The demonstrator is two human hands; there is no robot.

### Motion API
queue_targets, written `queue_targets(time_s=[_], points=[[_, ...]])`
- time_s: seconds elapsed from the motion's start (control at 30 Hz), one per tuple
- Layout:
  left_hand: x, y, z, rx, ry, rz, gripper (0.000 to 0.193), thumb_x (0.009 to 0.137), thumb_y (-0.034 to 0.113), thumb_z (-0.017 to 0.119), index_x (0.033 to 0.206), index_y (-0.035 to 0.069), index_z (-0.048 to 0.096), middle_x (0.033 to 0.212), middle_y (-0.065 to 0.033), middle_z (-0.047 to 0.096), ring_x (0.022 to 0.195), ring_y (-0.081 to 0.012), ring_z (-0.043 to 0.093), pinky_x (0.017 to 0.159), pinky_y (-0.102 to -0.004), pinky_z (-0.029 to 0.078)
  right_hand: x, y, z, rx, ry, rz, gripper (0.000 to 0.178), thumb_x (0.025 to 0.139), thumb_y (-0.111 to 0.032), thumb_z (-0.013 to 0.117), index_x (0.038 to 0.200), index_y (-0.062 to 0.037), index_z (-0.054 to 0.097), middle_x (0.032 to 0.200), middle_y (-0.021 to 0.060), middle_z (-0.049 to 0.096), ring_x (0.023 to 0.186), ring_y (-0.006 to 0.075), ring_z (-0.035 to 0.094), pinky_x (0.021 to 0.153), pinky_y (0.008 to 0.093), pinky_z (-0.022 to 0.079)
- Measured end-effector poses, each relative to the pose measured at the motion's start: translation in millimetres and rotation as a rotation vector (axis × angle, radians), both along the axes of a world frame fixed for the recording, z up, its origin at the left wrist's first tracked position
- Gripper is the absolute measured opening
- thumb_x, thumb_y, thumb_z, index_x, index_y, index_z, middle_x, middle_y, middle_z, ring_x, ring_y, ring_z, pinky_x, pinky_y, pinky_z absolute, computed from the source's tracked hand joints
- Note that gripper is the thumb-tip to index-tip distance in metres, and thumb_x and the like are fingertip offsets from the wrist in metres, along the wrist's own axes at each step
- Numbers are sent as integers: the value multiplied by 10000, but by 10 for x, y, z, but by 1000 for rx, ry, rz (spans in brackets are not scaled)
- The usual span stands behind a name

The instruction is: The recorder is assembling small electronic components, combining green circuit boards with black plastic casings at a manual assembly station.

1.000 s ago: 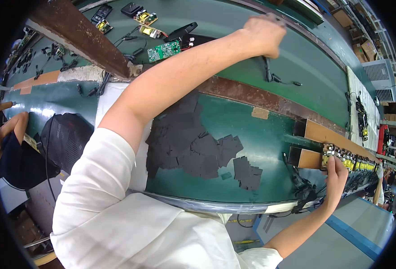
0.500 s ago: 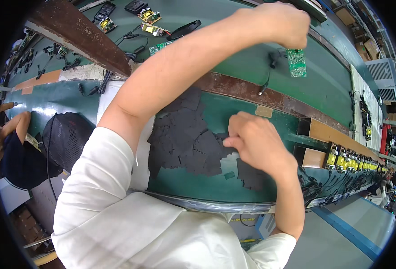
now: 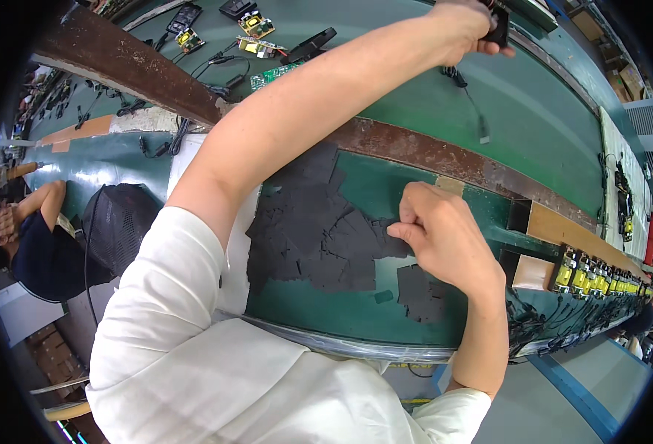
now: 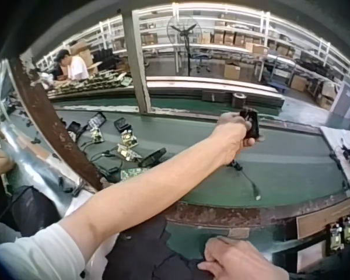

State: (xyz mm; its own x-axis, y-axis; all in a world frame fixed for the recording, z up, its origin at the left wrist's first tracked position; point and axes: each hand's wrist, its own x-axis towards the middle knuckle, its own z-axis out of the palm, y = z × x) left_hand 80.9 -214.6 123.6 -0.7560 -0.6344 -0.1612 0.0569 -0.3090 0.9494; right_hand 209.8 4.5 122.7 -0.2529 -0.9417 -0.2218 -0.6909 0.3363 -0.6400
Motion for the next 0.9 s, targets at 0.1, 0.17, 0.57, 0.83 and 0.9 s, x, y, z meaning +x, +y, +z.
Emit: queue_targets(time_s=[0.1,0.17,0.57,0.83,0.9], points=[[79,-75,-168,80,92,-241,249,1047,111,576,1228,-53,621,1108,-163,720,810,-266,773,551,-306,570,-88,23,35,39,-89,-39,344,781,-88,880,951,-10,591,951,148,633,850,396,665,691,476,495],[156,13,-188,9,92,-343,314,962,42,597,1256,-70,588,1156,-239,690,925,-356,788,637,-373,619,-115,51,85,29,-109,-68,359,762,-84,892,940,-4,590,958,147,639,849,393,660,685,476,490],[270,192,-58,-99,171,-446,304,999,-10,553,1294,-82,562,1141,-219,711,832,-317,804,551,-294,569,4,55,49,-72,-83,-29,272,809,-21,869,933,21,630,740,139,657,651,307,629,610,376,508],[324,225,-13,-147,207,-474,402,975,-3,593,1370,-64,550,1122,-203,733,822,-283,804,553,-288,565,-420,202,97,-111,-458,-327,149,901,-26,835,916,38,701,732,-5,653,636,45,608,557,234,466],[325,227,-20,-154,214,-489,411,972,-3,592,1376,-65,547,1116,-202,735,821,-279,804,552,-287,564,-474,212,103,-119,-455,-331,140,914,-50,831,909,30,716,740,-6,662,631,52,612,554,227,463]])
